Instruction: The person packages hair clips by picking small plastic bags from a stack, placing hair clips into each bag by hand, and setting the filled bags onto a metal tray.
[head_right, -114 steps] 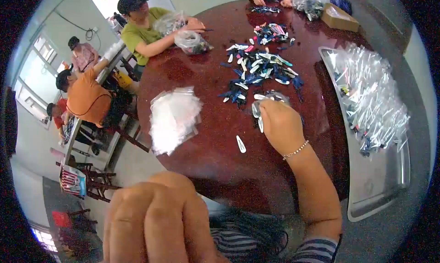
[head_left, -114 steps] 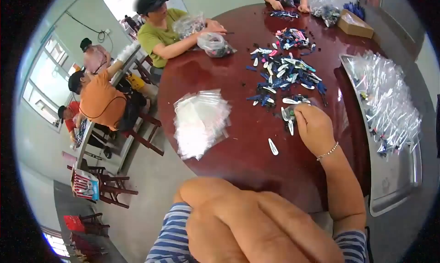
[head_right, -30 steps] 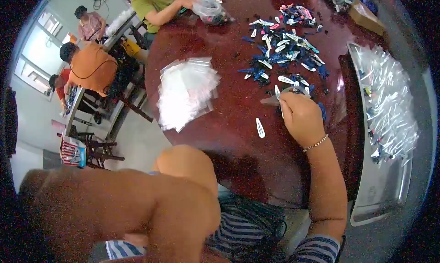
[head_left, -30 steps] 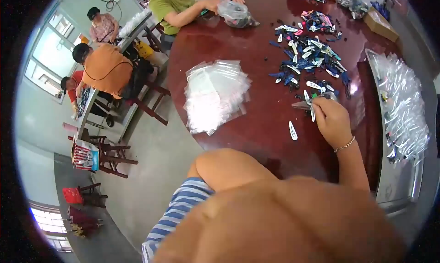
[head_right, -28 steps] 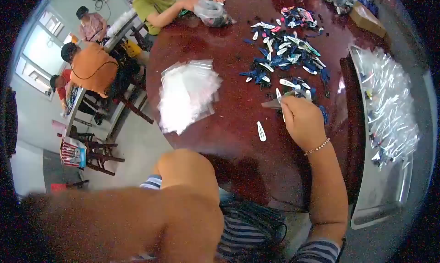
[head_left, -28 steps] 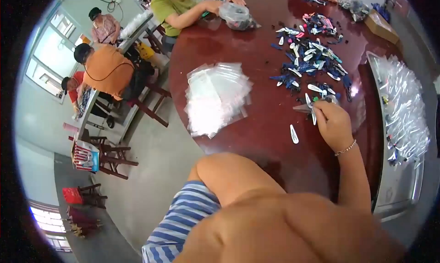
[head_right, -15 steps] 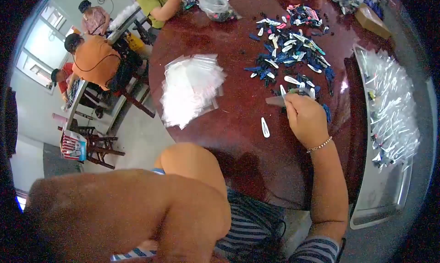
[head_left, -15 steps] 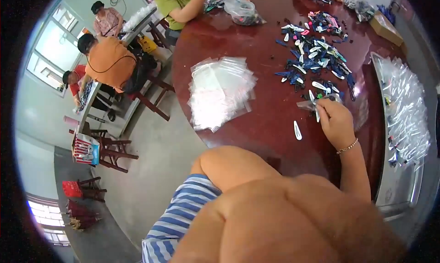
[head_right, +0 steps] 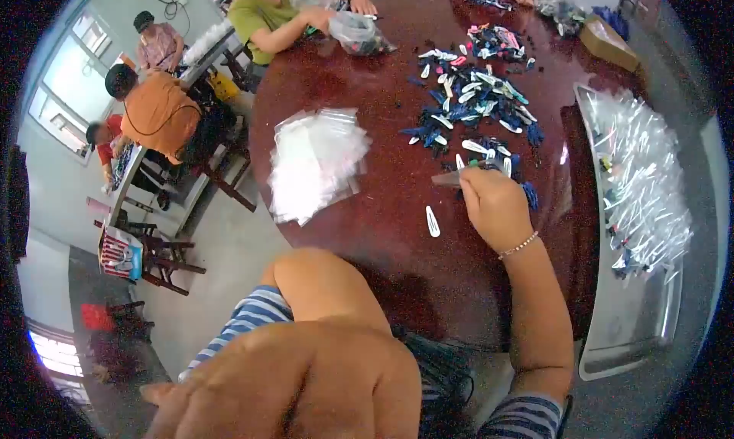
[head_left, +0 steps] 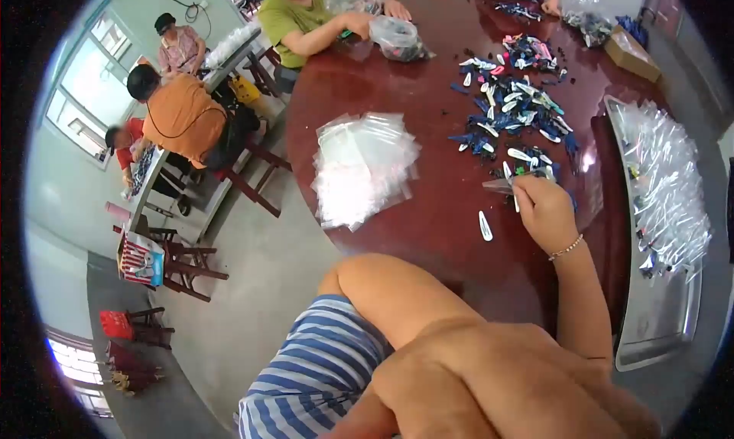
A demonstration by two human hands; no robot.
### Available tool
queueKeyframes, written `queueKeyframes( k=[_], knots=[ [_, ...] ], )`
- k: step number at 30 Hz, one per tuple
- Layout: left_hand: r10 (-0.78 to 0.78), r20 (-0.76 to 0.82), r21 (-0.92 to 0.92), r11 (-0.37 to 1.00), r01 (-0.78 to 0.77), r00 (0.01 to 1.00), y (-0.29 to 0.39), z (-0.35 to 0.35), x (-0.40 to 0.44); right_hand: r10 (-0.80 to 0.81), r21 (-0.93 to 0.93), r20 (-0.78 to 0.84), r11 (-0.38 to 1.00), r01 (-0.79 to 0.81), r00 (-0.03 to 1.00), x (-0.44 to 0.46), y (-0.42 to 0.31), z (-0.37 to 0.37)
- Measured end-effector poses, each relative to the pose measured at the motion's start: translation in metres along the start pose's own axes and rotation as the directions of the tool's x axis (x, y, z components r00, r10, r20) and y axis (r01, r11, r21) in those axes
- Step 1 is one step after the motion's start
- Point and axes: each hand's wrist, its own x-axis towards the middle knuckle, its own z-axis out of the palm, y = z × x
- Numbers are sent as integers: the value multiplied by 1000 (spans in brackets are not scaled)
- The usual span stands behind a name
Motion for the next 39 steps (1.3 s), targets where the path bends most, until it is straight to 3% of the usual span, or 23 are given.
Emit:
queueKeyframes(
  k=[8, 10, 11, 13, 15, 16, 17, 18, 19, 20, 21, 22, 23, 26, 28, 30, 34, 36, 37, 39],
  knots=[
    [-85, 165, 300, 953, 32, 983, 0, -12, 12, -2, 20, 17, 1000, 2, 1000, -1, 0, 0],
    [-229, 393, 297, 948, 113, 890, 10, -27, 24, -2, 6, 9, 1000, 2, 1000, -3, 2, 1],
    [-231, 403, 295, 949, 114, 886, 15, -34, 29, 1, 1, 11, 1000, -1, 1000, -2, 2, 1],
    [-351, 546, 401, 907, 131, 761, 23, -45, 37, -5, 10, -11, 1000, 5, 1000, 1, 0, 0],
    [-306, 443, 468, 881, 75, 843, 19, -57, 35, 6, 45, -53, 999, -3, 999, -2, 4, 2],
    [-308, 431, 462, 883, 86, 848, 18, -64, 35, 155, -77, 111, 986, -147, 982, 2, -7, -11],
    [-394, 192, 675, 718, 170, 899, 17, -72, 36, -39, 6, 46, 999, 38, 998, 2, 4, -8],
    [-410, -73, 816, 499, 291, 909, 16, -83, 38, -17, -208, 46, 978, 26, 999, 2, 14, -4],
    [-447, -118, 924, 277, 263, 886, 15, -102, 50, 7, -409, 51, 912, 14, 999, -1, 22, 0],
    [-441, -56, 988, 105, 113, 896, 14, -130, 54, 90, -242, 3, 966, -87, 996, -1, 18, -6],
    [-346, -214, 977, -54, 208, 914, 16, -148, 51, 180, -65, -37, 981, -182, 983, 2, 12, -12],
    [-298, -353, 936, -120, 332, 887, 24, -165, 52, 167, 8, -93, 986, -167, 982, 4, 15, -12],
    [-263, -444, 876, -328, 353, 857, 39, -186, 53, 190, 8, -97, 982, -190, 977, 3, 13, -16],
    [-322, -404, 881, -390, 269, 856, 66, -225, 44, 172, 147, -51, 976, -163, 984, 4, 17, -21],
    [-539, -612, 786, -331, 523, 578, 72, -228, 39, 150, 186, -50, 973, -139, 987, 5, 17, -21],
    [-557, -628, 774, -379, 507, 543, 72, -231, 37, 75, 242, -35, 968, -64, 997, 4, 19, -21],
    [-607, -656, 747, -437, 501, 448, 76, -229, 40, 267, 383, 119, 877, -292, 956, 4, 3, -27],
    [-679, -641, 746, -438, 502, 359, 80, -231, 43, -65, 180, 27, 982, 59, 998, 6, 0, -29],
    [-676, -644, 741, -435, 512, 358, 81, -227, 42, -61, 182, 38, 982, 53, 997, 6, -3, -29],
    [-789, -493, 856, -365, 365, 367, 82, -219, 43, -238, 99, 65, 968, 231, 969, 7, -10, -30]
  ],
)
